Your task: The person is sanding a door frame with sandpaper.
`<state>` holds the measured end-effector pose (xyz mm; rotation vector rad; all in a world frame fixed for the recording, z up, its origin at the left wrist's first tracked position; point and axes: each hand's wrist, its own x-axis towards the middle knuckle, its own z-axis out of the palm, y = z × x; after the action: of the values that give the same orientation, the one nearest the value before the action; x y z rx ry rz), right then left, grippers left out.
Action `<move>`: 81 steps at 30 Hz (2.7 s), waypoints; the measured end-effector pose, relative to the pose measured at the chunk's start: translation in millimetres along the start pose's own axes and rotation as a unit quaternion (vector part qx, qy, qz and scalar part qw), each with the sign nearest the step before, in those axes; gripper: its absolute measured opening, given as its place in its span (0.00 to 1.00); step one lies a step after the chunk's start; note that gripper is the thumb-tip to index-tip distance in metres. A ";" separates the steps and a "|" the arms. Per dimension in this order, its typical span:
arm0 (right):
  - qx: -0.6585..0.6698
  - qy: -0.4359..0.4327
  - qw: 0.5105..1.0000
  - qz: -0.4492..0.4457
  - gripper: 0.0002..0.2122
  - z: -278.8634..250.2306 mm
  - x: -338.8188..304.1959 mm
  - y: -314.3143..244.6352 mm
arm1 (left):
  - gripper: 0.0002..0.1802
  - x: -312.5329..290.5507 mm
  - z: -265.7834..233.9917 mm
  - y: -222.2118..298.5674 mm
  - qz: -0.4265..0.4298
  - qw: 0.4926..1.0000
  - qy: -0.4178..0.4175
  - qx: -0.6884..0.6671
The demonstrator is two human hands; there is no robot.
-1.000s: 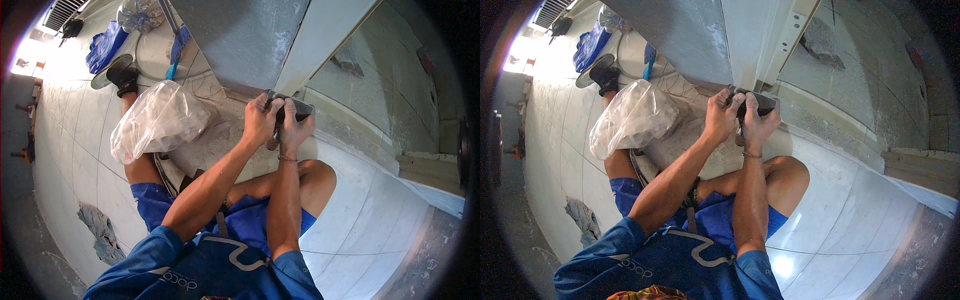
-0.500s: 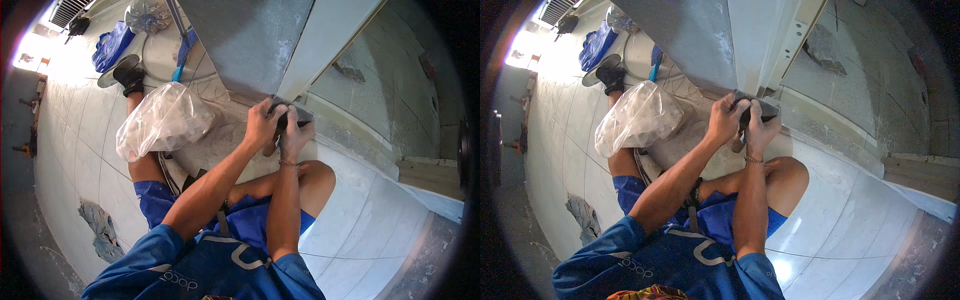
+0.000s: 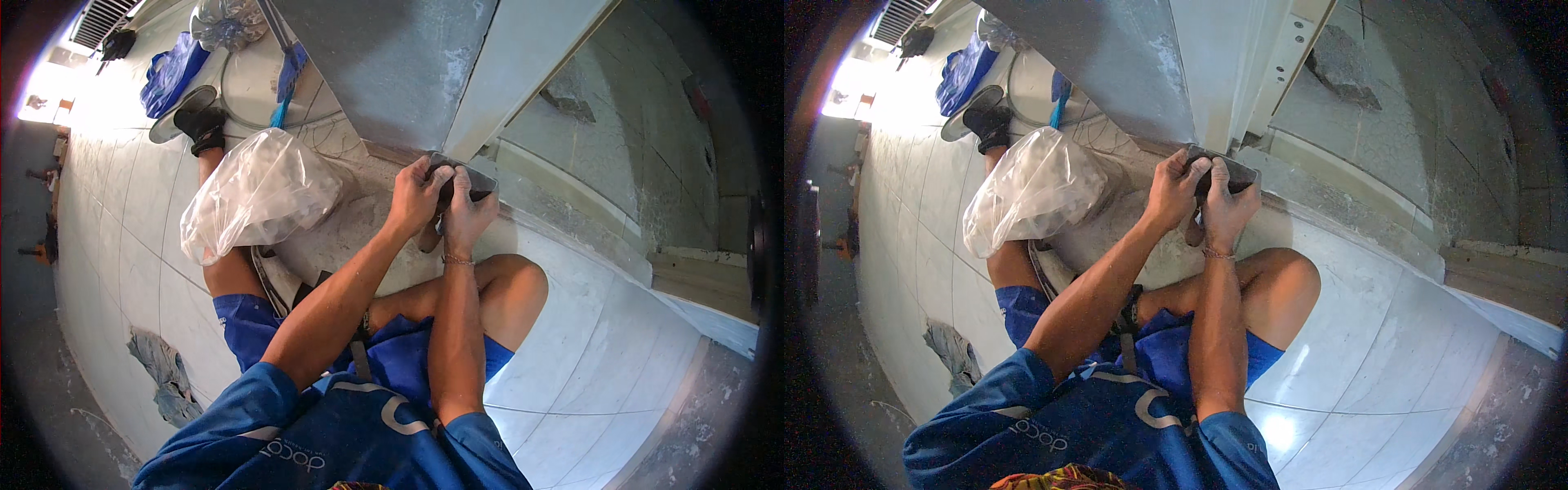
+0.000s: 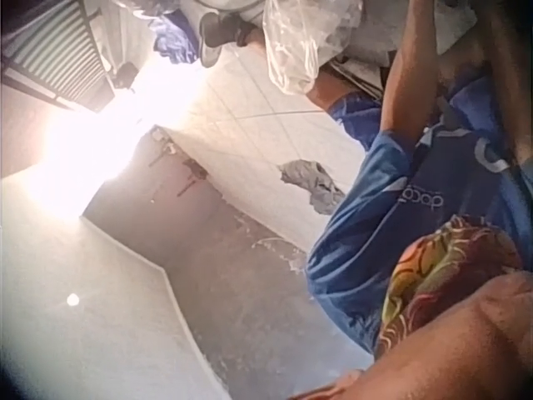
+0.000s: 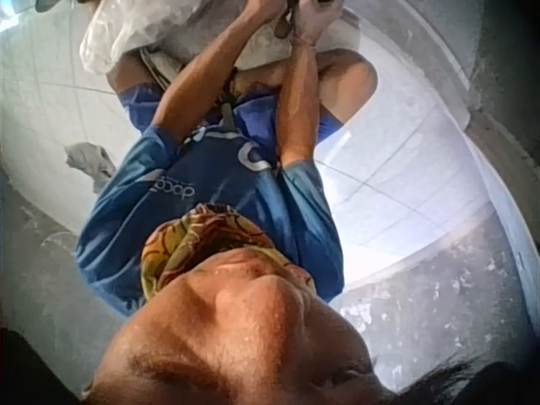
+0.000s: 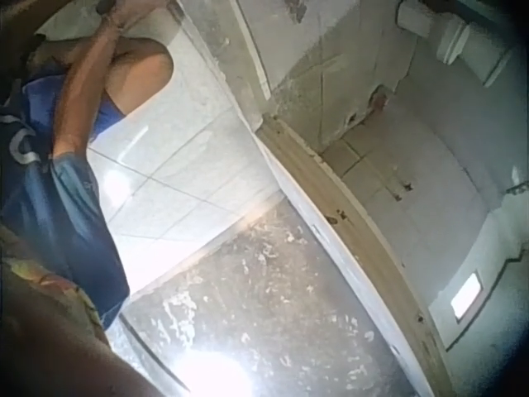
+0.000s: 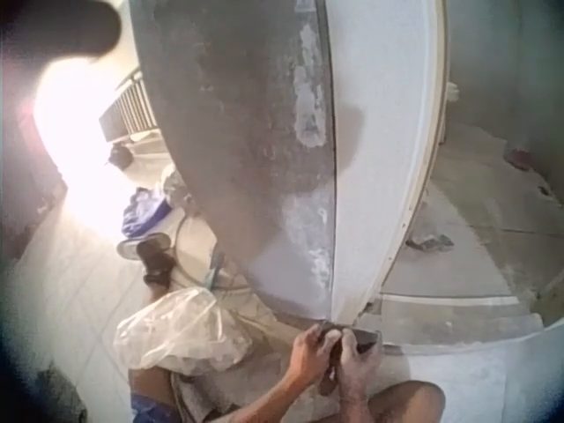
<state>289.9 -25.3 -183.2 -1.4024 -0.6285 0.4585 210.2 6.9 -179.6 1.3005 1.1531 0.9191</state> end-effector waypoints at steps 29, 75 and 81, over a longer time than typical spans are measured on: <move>0.130 0.003 0.991 0.016 0.12 8.3 4.8 1.5 | 0.12 5.3 5.2 3.2 0.073 0.995 0.060 -0.026; 0.078 0.028 0.996 0.040 0.10 6.7 -4.9 13.1 | 0.10 3.2 -0.4 -15.3 0.010 0.999 -0.010 -0.050; 0.074 0.029 0.997 0.010 0.10 1.3 -1.9 -1.3 | 0.11 2.1 2.4 9.5 0.042 0.999 0.008 -0.019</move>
<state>287.5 -25.7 -182.2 -1.2782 -0.5231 0.4694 214.0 9.3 -170.6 1.3211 1.0963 1.0102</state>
